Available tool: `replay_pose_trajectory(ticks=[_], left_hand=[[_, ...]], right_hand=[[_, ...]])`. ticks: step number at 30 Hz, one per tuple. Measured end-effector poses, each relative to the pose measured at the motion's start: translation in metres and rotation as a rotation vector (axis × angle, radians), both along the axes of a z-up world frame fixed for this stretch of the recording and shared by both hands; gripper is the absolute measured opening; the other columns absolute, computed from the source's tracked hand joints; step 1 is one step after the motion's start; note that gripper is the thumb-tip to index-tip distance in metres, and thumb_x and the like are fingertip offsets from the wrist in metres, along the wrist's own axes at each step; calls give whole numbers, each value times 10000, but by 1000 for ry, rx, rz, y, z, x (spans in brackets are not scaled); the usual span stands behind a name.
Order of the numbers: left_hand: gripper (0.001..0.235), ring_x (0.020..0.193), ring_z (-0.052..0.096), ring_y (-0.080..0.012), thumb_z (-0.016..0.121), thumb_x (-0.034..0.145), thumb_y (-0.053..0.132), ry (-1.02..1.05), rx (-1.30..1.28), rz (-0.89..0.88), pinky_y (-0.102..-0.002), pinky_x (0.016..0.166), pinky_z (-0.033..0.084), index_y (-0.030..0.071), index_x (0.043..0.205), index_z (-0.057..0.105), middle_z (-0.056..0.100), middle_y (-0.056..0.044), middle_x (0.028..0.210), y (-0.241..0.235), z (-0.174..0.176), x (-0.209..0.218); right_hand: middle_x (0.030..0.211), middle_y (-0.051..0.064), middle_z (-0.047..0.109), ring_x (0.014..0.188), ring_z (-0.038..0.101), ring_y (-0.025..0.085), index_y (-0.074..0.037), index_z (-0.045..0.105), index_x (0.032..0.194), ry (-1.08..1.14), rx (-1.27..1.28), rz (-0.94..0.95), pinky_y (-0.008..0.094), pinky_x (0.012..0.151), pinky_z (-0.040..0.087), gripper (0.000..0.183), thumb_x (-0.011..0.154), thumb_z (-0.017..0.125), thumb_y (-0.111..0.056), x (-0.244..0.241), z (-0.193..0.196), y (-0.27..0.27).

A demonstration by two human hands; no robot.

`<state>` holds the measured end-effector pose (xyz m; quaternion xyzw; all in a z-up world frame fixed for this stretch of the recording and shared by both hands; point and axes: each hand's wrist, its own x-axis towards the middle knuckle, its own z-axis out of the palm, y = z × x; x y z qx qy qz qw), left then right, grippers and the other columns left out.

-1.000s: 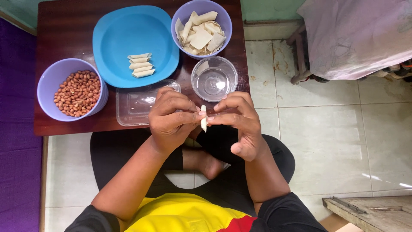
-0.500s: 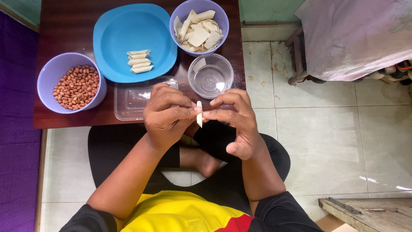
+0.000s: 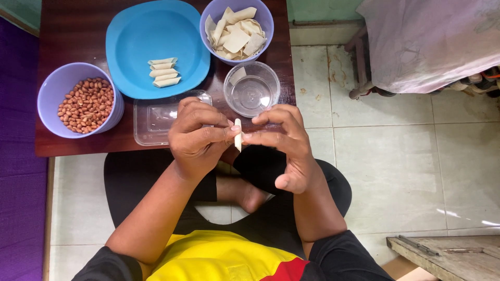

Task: The person sits on the floor and wraps peanuts in thin, white, square sheets. They pick up a sheet, place a peanut in the center, and fold the sheet into a small packet, placing the finished items into a blue tray.

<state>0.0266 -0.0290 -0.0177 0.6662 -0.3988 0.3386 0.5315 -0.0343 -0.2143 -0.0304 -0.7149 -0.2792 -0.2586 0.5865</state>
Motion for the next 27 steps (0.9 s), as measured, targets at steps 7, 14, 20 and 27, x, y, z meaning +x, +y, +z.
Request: replay_pose_trajectory(ticks=[7, 14, 20, 27], left_hand=[[140, 706, 647, -263, 842, 901, 134, 1, 4, -10, -466, 795, 478, 125, 770, 793, 702, -47, 787, 0, 0, -1], [133, 709, 652, -253, 845, 893, 114, 5, 12, -20, -463, 799, 479, 133, 771, 797, 704, -43, 787, 1, -2, -2], [112, 713, 654, -249, 843, 894, 126, 2, 10, -28, -468, 812, 479, 134, 788, 809, 709, -43, 793, 3, -5, -2], [95, 714, 646, -252, 844, 893, 129, 9, 14, -32, -482, 825, 485, 134, 804, 812, 707, -48, 802, 3, -5, -4]], right_hand=[[1170, 177, 608, 1187, 473, 357, -77, 774, 1150, 14, 14, -9, 509, 1130, 367, 924, 878, 386, -871, 2, -6, 1], [1165, 171, 617, 1184, 481, 368, -94, 780, 1130, 19, -4, -18, 513, 1121, 373, 915, 876, 374, -873, 0, -5, 0], [1160, 171, 630, 1180, 497, 369, -86, 788, 1107, 26, 18, -26, 507, 1128, 377, 922, 875, 374, -877, 1, -8, 2], [1166, 162, 645, 1190, 499, 354, -99, 792, 1107, 45, 30, -37, 506, 1136, 382, 933, 867, 365, -894, -1, -7, 5]])
